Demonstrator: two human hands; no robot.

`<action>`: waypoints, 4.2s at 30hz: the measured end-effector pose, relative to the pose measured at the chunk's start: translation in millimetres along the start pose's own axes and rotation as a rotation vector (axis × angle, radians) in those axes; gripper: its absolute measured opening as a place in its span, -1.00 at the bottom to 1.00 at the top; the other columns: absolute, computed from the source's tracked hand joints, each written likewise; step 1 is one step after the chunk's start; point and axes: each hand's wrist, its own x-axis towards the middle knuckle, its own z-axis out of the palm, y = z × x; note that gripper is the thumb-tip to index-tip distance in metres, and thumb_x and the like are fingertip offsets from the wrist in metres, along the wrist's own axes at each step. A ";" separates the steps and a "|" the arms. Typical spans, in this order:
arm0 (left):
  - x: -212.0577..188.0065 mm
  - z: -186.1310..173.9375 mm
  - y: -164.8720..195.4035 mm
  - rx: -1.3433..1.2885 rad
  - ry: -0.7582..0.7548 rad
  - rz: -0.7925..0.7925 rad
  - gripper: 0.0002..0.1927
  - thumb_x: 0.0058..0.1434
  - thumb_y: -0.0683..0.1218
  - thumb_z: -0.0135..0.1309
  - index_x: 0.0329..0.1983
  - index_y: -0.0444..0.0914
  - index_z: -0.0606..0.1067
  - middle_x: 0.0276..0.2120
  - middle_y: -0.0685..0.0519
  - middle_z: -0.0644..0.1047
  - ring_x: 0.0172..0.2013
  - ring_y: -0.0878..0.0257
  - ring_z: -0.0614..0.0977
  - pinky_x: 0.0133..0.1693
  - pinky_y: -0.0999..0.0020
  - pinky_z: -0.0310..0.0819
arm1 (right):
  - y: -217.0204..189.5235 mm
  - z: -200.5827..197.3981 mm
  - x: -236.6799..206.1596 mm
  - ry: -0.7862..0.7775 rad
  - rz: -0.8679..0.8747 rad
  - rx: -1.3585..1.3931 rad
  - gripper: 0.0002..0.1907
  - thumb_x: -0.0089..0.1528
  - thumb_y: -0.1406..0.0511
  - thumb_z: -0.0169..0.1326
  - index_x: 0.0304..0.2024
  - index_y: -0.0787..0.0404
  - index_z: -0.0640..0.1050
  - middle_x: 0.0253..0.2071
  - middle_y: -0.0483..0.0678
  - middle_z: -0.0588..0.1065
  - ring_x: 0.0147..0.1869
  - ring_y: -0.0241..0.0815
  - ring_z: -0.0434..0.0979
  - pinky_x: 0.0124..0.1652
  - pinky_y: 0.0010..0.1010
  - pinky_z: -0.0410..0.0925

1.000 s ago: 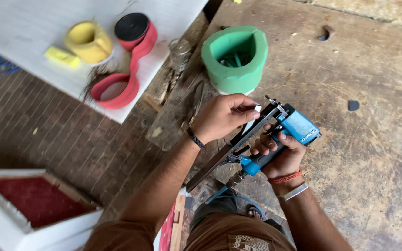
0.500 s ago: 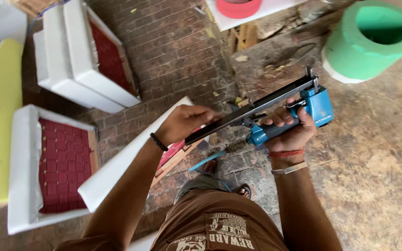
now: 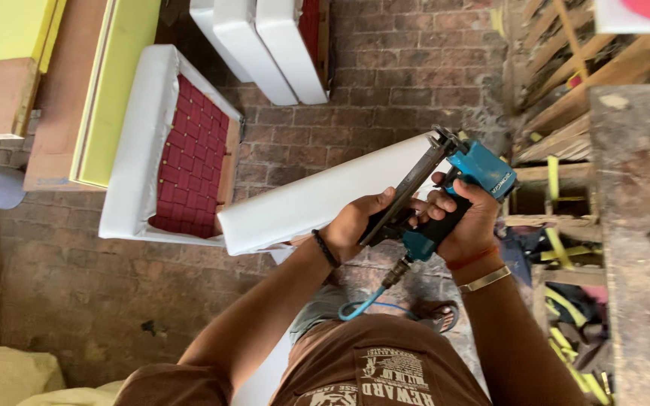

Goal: The person stretches white fabric over foam padding on wooden bench frames and secures it with a pneumatic nail gun, pressing the fabric taut and stapling along the edges. They reposition the frames, pull the fabric around corners, and work on multiple bench pieces on the brick floor.

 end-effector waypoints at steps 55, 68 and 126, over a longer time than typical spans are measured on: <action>-7.3 -510.2 -264.8 1.978 0.257 0.155 -0.28 0.42 0.32 -0.27 0.50 -0.15 0.16 0.35 -0.19 0.32 0.32 -0.12 0.35 0.30 0.10 0.17 | 504.9 -475.2 280.6 0.206 -1.041 -1.032 -0.75 0.18 0.25 0.33 -0.34 0.22 0.51 -0.44 -0.10 0.47 -0.35 -0.21 0.47 -0.32 -0.34 0.40; -17.7 -488.9 -259.0 1.873 0.364 0.058 -0.24 0.25 0.43 -0.15 0.45 0.06 0.23 0.35 -0.05 0.32 0.34 0.02 0.35 0.30 0.06 0.24 | 509.6 -417.4 257.5 0.124 -0.991 -0.617 -0.71 0.18 0.45 0.29 -0.15 0.33 0.44 -0.45 -0.09 0.46 -0.44 -0.25 0.48 -0.40 -0.38 0.39; 4.0 -509.8 -255.9 1.711 0.350 0.127 -0.22 0.11 0.35 0.13 0.37 0.02 0.32 0.34 0.01 0.34 0.34 0.10 0.37 0.32 0.11 0.25 | 601.6 -425.7 281.5 -0.372 -0.289 -0.006 -0.58 0.11 0.20 0.27 -0.05 0.31 0.64 -0.32 0.08 0.63 -0.32 -0.09 0.64 -0.22 -0.27 0.54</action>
